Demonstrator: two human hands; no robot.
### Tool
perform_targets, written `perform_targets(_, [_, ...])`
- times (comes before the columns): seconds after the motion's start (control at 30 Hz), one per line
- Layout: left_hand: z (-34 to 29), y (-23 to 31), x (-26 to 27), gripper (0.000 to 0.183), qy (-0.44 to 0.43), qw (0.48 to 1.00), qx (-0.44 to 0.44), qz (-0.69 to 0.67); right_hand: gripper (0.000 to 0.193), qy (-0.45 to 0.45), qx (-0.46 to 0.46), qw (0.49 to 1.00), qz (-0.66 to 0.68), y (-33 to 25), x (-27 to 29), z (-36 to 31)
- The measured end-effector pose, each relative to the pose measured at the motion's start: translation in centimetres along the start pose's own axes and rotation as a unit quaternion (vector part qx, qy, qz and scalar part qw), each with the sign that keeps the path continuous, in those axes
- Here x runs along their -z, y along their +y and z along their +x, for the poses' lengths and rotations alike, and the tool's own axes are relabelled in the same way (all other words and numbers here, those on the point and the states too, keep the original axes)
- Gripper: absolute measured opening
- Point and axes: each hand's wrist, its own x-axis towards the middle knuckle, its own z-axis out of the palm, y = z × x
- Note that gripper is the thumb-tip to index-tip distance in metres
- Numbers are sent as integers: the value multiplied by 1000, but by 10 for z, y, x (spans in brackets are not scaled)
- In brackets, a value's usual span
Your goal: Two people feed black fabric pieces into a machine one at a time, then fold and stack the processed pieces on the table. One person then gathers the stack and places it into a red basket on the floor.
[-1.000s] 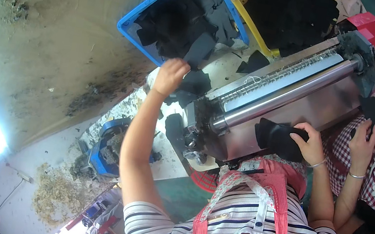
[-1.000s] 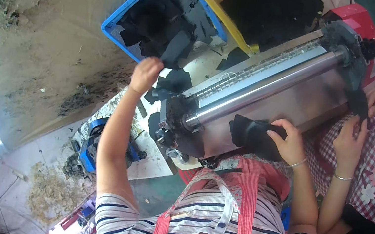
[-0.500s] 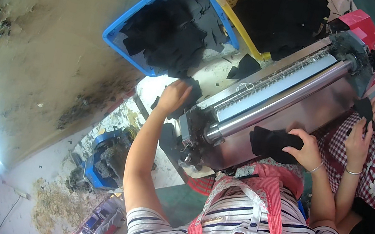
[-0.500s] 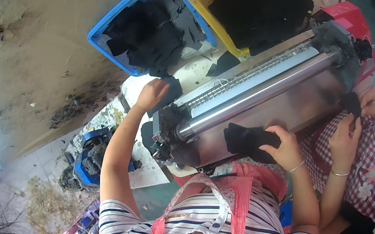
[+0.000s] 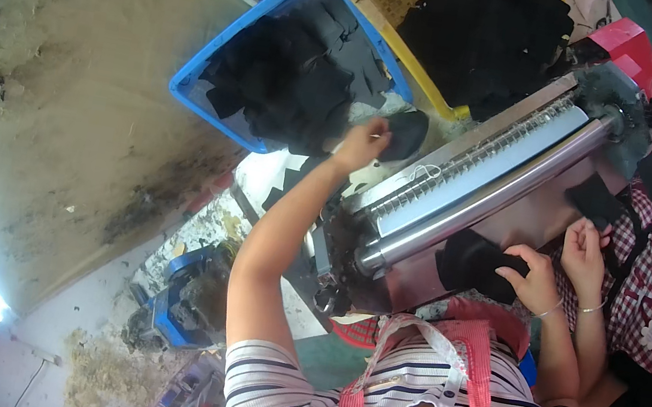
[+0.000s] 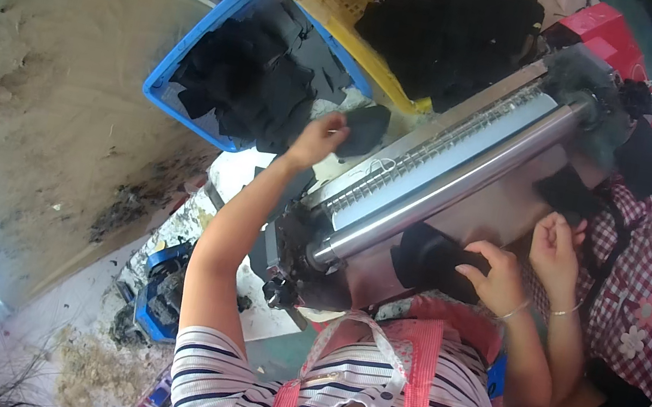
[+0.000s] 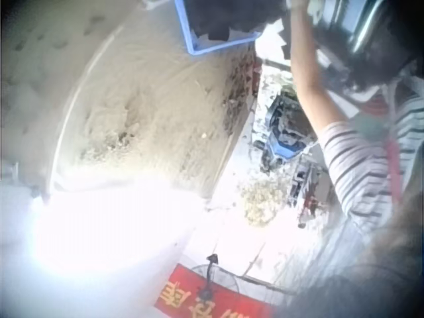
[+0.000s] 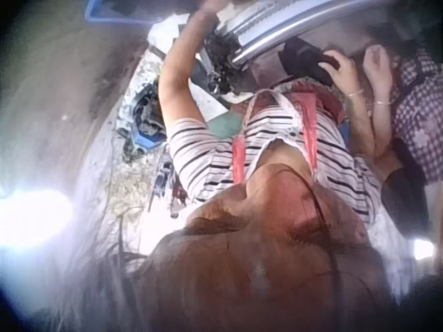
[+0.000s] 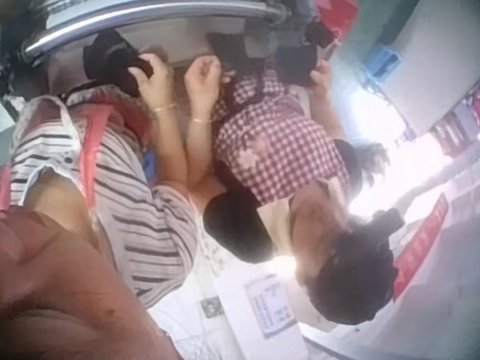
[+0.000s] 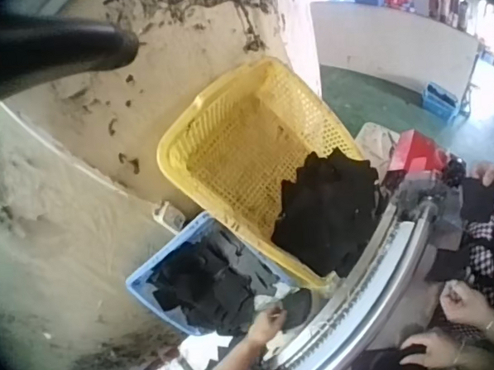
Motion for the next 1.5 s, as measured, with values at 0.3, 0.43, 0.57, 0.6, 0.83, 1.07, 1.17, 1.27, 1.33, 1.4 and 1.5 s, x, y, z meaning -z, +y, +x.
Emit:
perform_targets(0.3, [-96, -69, 76, 24, 39, 959, 190, 206, 25, -32, 9, 998, -45, -5, 9, 3])
perform_targets(0.43, [-114, -73, 83, 24, 66, 965, 227, 111, 20, -45, 6, 997, -69, -12, 14, -4])
perform_targets(0.57, [-139, -23, 100, 20, 72, 962, 114, -237, 12, -124, 58, 990, -27, -23, 20, -5])
perform_targets(0.6, [-145, -5, 103, 15, 74, 940, 96, -318, 12, -121, 61, 990, -29, -30, 20, -5])
perform_targets(0.83, [-173, 107, 89, 11, 21, 919, -46, -391, 19, -59, 253, 965, -30, -93, 5, -11])
perform_targets(1.07, [-187, 164, 45, 12, -46, 926, -42, -372, 19, 64, 350, 933, -59, -108, -21, -17])
perform_targets(1.17, [-193, 191, 13, 12, -122, 907, 3, -402, 17, 207, 499, 828, -151, -126, -24, -4])
perform_targets(1.27, [-194, 196, -16, 14, -182, 888, 41, -420, 17, 143, 441, 870, -167, -120, -13, -17])
perform_targets(1.33, [-193, 200, -22, 22, -153, 903, 128, -380, 16, 169, 412, 880, -167, -103, -11, -28])
perform_targets(1.4, [-189, 200, -20, 26, -118, 938, 120, -304, 17, -6, 245, 969, -18, -86, -2, -36])
perform_targets(1.5, [-164, 191, -17, 28, -67, 997, 11, -31, 17, -119, 106, 986, 41, -29, 1, -35])
